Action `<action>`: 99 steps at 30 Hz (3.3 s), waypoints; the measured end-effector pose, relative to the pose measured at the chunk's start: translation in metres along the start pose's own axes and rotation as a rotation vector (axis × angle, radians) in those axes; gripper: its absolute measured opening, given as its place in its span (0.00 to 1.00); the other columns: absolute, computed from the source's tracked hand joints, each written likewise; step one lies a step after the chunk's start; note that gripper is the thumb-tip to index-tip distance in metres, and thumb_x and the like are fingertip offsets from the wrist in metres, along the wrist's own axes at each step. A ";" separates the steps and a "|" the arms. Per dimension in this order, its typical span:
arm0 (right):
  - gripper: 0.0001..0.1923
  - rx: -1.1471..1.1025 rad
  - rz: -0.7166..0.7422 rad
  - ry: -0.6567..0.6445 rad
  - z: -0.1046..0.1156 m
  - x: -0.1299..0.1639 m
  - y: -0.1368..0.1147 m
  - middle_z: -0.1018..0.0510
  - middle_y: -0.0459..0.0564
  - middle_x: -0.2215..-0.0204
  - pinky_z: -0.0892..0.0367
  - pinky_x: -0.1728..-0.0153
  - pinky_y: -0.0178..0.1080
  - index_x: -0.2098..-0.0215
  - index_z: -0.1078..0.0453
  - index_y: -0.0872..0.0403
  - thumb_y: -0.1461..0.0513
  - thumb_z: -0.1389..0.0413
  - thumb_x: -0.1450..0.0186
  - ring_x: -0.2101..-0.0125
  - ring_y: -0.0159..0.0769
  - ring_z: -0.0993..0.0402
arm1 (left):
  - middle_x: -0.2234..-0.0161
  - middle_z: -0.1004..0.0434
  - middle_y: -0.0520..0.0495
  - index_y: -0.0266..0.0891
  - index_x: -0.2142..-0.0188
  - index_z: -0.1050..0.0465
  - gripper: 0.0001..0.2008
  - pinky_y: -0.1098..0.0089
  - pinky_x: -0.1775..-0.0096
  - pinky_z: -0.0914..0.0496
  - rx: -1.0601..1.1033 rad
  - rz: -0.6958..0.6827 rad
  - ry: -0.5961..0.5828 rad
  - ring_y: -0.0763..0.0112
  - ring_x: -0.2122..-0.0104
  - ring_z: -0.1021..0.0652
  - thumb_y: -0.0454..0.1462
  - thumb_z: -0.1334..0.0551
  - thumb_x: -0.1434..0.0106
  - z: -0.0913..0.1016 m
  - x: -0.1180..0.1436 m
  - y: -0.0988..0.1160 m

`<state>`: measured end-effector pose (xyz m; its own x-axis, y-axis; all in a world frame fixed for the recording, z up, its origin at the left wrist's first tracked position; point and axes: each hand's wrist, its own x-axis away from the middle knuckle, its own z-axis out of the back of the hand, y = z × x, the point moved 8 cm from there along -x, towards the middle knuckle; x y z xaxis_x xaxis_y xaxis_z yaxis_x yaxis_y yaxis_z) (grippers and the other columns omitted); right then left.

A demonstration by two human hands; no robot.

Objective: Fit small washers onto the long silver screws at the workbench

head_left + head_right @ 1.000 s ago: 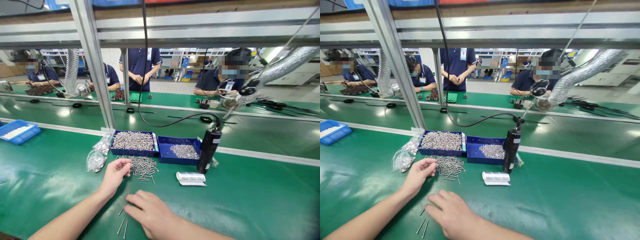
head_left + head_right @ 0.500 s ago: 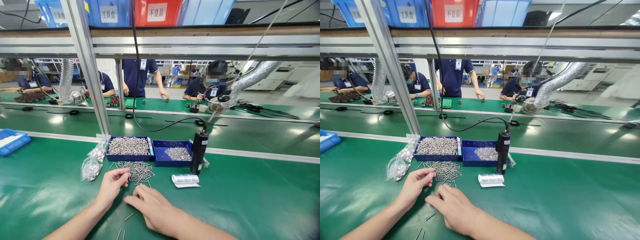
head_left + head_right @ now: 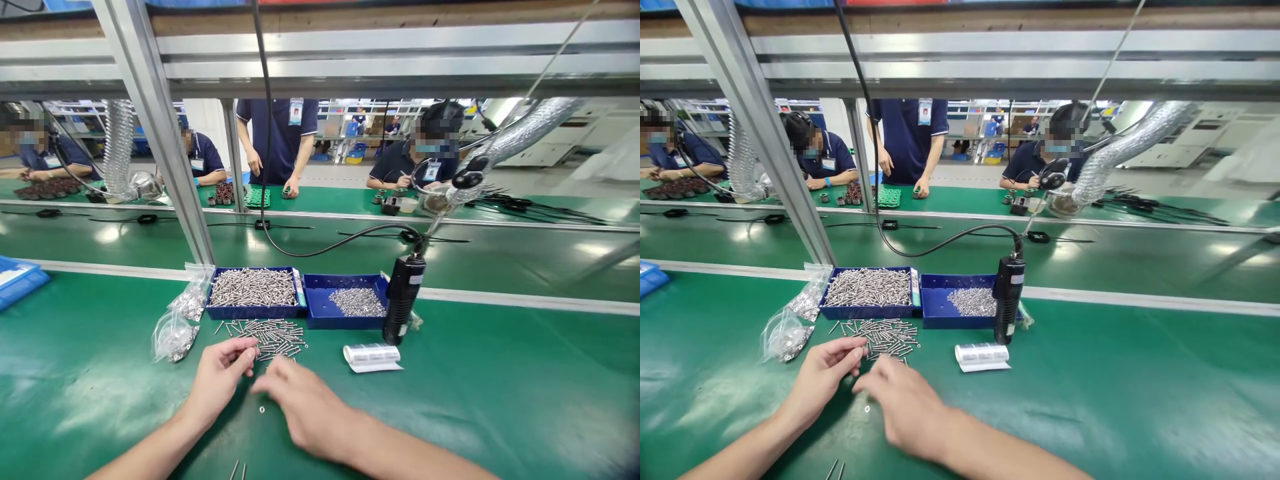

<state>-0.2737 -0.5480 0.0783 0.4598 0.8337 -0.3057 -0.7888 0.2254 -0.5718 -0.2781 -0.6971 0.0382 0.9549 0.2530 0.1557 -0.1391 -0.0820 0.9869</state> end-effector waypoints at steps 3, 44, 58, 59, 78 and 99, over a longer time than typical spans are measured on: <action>0.09 -0.512 -0.328 0.304 0.028 -0.004 0.044 0.22 0.51 0.62 0.30 0.59 0.39 0.56 0.27 0.53 0.60 0.49 0.28 0.62 0.37 0.26 | 0.69 0.18 0.44 0.34 0.60 0.18 0.19 0.71 0.69 0.28 -0.012 -0.040 -0.024 0.73 0.75 0.26 0.46 0.27 0.46 -0.003 0.002 0.005; 0.21 -1.298 -0.366 0.172 -0.004 -0.012 0.057 0.23 0.47 0.70 0.32 0.75 0.31 0.53 0.28 0.57 0.53 0.34 0.38 0.73 0.31 0.24 | 0.66 0.19 0.43 0.35 0.56 0.20 0.19 0.71 0.69 0.29 0.165 -0.048 -0.055 0.72 0.72 0.26 0.43 0.27 0.44 0.004 -0.002 0.012; 0.08 0.346 0.177 -0.090 -0.019 0.006 -0.019 0.25 0.51 0.62 0.38 0.69 0.39 0.58 0.28 0.54 0.66 0.48 0.33 0.65 0.38 0.34 | 0.68 0.20 0.47 0.35 0.63 0.19 0.17 0.73 0.66 0.29 0.105 -0.009 0.037 0.74 0.72 0.25 0.44 0.25 0.47 0.007 -0.003 0.007; 0.06 0.303 0.275 -0.107 -0.027 0.010 -0.031 0.24 0.48 0.61 0.39 0.70 0.38 0.59 0.28 0.53 0.64 0.48 0.31 0.65 0.36 0.34 | 0.69 0.20 0.48 0.35 0.64 0.19 0.17 0.73 0.66 0.29 0.095 -0.008 0.037 0.75 0.73 0.25 0.44 0.25 0.48 0.007 -0.003 0.006; 0.06 -0.426 -0.215 0.422 0.031 -0.005 0.040 0.18 0.51 0.64 0.28 0.59 0.41 0.61 0.21 0.51 0.61 0.41 0.32 0.63 0.39 0.23 | 0.70 0.16 0.44 0.33 0.54 0.21 0.26 0.69 0.64 0.26 0.040 0.018 0.011 0.68 0.71 0.21 0.43 0.24 0.51 0.002 0.001 0.001; 0.12 -0.895 -0.509 0.307 -0.013 0.003 0.057 0.19 0.46 0.75 0.29 0.72 0.35 0.61 0.28 0.55 0.59 0.35 0.39 0.73 0.37 0.21 | 0.61 0.15 0.43 0.50 0.45 0.23 0.24 0.63 0.59 0.25 -0.652 -0.860 -0.133 0.61 0.66 0.17 0.27 0.36 0.38 -0.020 0.046 0.053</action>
<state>-0.3119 -0.5392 0.0343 0.8310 0.5559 0.0194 0.0530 -0.0445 -0.9976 -0.2466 -0.6704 0.0982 0.8145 -0.1282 -0.5659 0.5145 0.6104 0.6022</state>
